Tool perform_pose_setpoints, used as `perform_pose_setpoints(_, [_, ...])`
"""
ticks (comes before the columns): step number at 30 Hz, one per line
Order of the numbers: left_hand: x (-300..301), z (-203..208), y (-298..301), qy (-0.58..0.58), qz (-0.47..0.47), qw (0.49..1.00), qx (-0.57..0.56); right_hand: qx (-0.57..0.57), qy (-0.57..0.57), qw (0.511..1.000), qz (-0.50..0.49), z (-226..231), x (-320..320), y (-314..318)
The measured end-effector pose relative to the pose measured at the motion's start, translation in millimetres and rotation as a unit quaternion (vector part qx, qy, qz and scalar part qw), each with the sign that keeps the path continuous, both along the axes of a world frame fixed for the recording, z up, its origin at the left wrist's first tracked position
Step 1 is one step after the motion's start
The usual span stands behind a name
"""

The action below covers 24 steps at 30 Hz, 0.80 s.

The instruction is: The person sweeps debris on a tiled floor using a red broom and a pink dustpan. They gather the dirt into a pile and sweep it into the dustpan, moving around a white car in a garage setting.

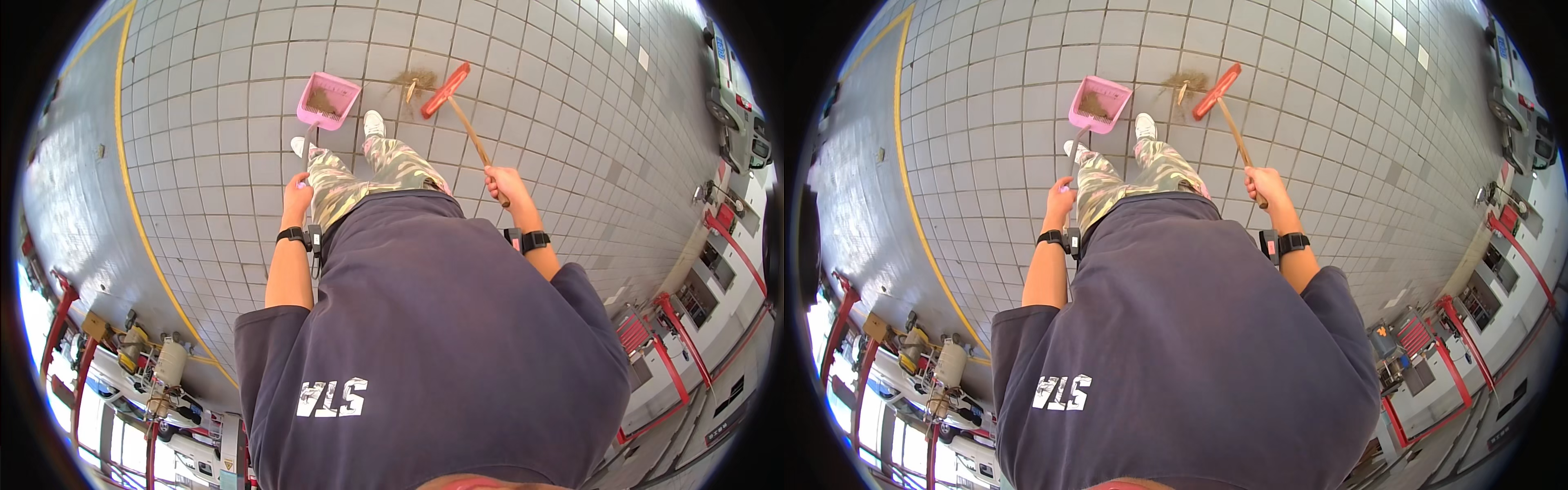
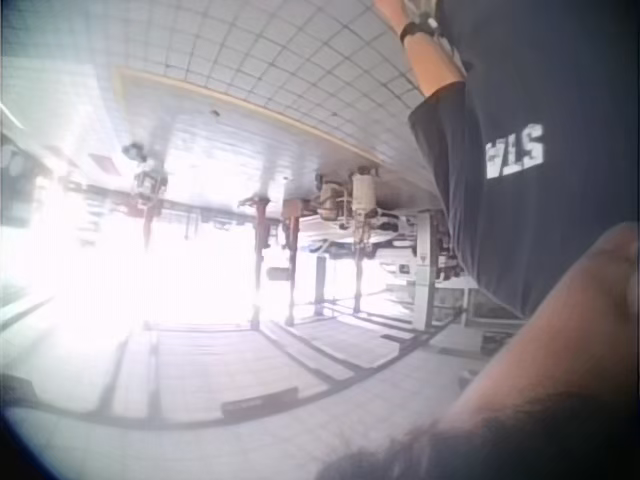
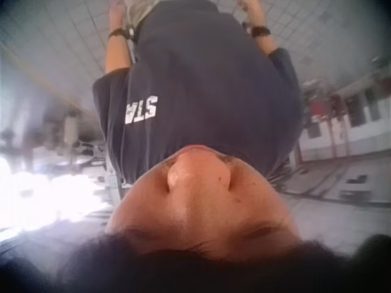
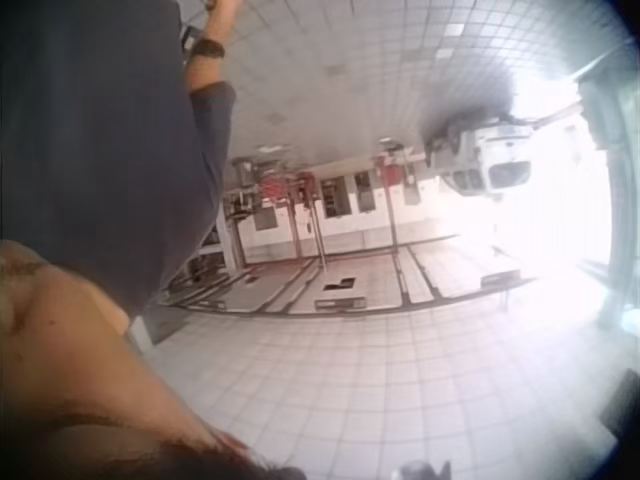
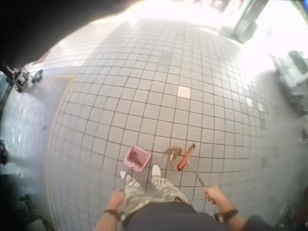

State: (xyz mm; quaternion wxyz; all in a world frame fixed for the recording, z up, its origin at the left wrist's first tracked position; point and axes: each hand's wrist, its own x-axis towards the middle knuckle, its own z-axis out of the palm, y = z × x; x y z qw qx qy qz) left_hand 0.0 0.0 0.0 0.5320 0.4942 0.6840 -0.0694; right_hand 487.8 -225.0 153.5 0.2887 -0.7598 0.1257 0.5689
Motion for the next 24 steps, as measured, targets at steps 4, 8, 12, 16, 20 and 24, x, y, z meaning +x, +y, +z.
perform_pose_setpoints(4, [-37.6,23.0,23.9,0.033,-0.002,0.999,0.016,0.004,0.052,0.999,-0.013,-29.5,-46.7,21.6])
perform_pose_setpoints(8, [-12.3,14.9,7.7,0.009,0.006,1.000,0.003,0.034,0.134,0.979,-0.153,-54.8,-27.8,25.4])
perform_pose_setpoints(12, [-1.3,21.1,12.7,0.003,0.016,1.000,0.003,0.070,0.179,0.951,-0.243,-72.1,-13.8,36.4])
perform_pose_setpoints(16, [-2.3,14.8,8.2,0.008,-0.003,1.000,0.004,0.121,0.181,0.937,-0.275,-65.8,-15.3,18.9])
perform_pose_setpoints(20, [-9.3,-10.9,-2.3,-0.012,-0.013,0.999,0.043,0.078,0.124,0.962,-0.231,-21.9,-13.5,18.7])
perform_pose_setpoints(24, [-10.2,-16.0,-1.2,-0.018,0.002,0.999,0.036,0.043,0.061,0.993,-0.091,26.1,-24.2,48.4])
